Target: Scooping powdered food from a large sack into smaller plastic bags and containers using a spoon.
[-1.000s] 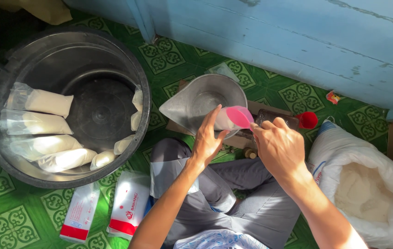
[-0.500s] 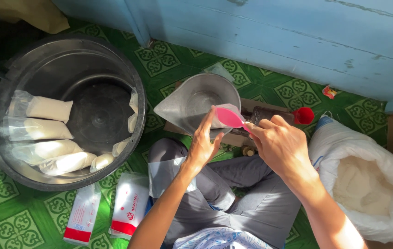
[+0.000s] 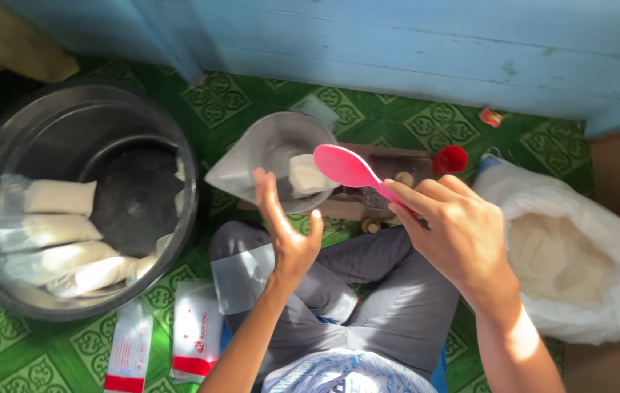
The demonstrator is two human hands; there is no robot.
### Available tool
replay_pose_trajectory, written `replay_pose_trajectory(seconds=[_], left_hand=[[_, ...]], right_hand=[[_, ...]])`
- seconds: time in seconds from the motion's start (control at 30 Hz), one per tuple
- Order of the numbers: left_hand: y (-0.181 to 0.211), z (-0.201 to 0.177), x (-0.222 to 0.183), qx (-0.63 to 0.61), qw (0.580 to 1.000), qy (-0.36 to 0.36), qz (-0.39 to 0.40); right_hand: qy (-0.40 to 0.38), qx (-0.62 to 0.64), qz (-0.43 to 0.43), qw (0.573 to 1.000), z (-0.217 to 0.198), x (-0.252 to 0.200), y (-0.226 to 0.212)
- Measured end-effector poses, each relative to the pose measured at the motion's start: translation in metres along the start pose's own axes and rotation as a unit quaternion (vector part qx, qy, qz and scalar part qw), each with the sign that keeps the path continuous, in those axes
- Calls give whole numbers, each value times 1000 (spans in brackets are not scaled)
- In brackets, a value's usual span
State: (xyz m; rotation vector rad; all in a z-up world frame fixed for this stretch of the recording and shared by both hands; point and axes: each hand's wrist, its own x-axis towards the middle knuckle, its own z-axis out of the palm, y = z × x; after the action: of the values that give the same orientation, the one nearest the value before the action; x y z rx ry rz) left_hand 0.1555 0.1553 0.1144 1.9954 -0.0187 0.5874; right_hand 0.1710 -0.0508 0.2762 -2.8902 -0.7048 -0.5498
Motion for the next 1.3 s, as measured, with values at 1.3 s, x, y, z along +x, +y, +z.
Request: replay_pose_trajectory(seconds=[1.3], left_hand=[[23,130,-238,315,510,-800,-34]], right_hand=[[-71,115,665,735,119,-310,155]])
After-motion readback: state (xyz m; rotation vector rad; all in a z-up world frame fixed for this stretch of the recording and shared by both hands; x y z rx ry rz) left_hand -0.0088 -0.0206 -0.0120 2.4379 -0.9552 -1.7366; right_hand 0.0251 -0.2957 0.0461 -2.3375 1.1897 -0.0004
